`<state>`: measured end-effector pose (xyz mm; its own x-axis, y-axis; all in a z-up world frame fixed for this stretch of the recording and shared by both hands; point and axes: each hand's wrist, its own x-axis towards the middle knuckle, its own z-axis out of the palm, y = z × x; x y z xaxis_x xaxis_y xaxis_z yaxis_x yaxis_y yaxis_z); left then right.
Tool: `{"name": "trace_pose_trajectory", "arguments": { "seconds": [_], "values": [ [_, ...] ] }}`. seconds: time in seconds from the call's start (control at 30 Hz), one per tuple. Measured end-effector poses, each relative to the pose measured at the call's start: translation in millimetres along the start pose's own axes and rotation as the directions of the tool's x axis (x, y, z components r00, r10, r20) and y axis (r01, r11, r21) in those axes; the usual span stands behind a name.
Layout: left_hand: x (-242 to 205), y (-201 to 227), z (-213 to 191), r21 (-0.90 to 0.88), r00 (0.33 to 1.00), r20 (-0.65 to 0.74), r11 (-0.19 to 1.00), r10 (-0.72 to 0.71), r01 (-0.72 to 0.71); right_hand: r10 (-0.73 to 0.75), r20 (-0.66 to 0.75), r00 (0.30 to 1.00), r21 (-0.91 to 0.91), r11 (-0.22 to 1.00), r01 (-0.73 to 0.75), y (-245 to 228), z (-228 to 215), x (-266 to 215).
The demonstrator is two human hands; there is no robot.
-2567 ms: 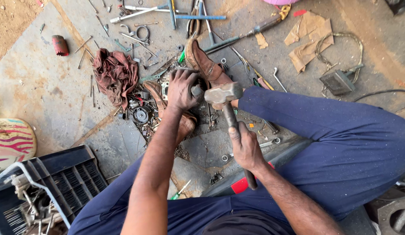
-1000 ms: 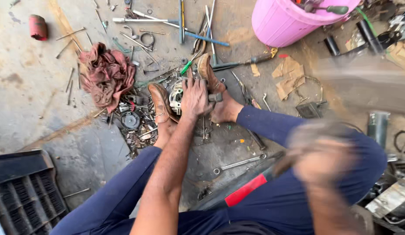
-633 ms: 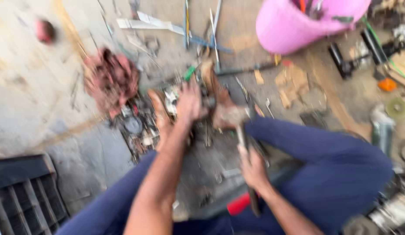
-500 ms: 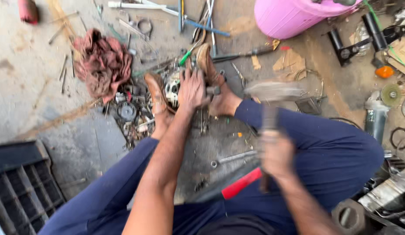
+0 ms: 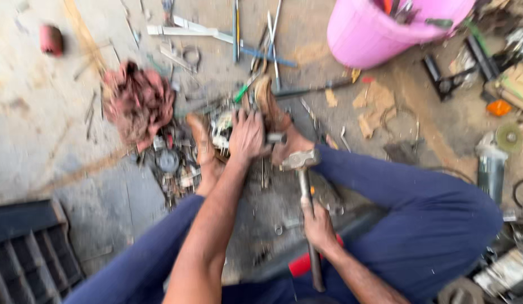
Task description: The person sits cross-legged on the floor and uses a hammer and a metal punch to strike a metal engine cylinder block. They repeatedly reposition the punch and strike it to work on the internal components of the cylinder.
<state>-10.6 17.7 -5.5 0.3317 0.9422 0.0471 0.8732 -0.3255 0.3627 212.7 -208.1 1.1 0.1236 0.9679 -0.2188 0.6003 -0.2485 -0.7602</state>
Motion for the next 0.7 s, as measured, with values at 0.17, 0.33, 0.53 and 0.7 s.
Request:
{"name": "trace_pose_trajectory", "arguments": {
  "seconds": [0.17,0.33,0.53,0.7],
  "values": [
    [-11.1,13.4,-12.2,-0.020,0.989,0.138,0.999,-0.044,0.047,0.291,0.151,0.945,0.026,0.954,-0.298,11.0,5.2,-21.9],
    [-31.5,45.8,-11.1,0.218,0.947,-0.245,0.964,0.207,-0.154,0.425,0.441,0.790,0.315,0.751,-0.580,-17.8,22.5,-21.5],
    [-120.7,84.3,-34.4,-0.172,0.999,-0.040,0.985,-0.026,0.019,0.528,0.573,0.627,0.299,0.578,-0.760,-4.7,49.0,-14.1],
    [-153.3,64.9,1.6,-0.245,0.893,0.220,0.864,-0.393,0.440,0.613,0.565,0.552,0.366,0.414,-0.833,15.0,67.4,-15.9]
  ]
}}
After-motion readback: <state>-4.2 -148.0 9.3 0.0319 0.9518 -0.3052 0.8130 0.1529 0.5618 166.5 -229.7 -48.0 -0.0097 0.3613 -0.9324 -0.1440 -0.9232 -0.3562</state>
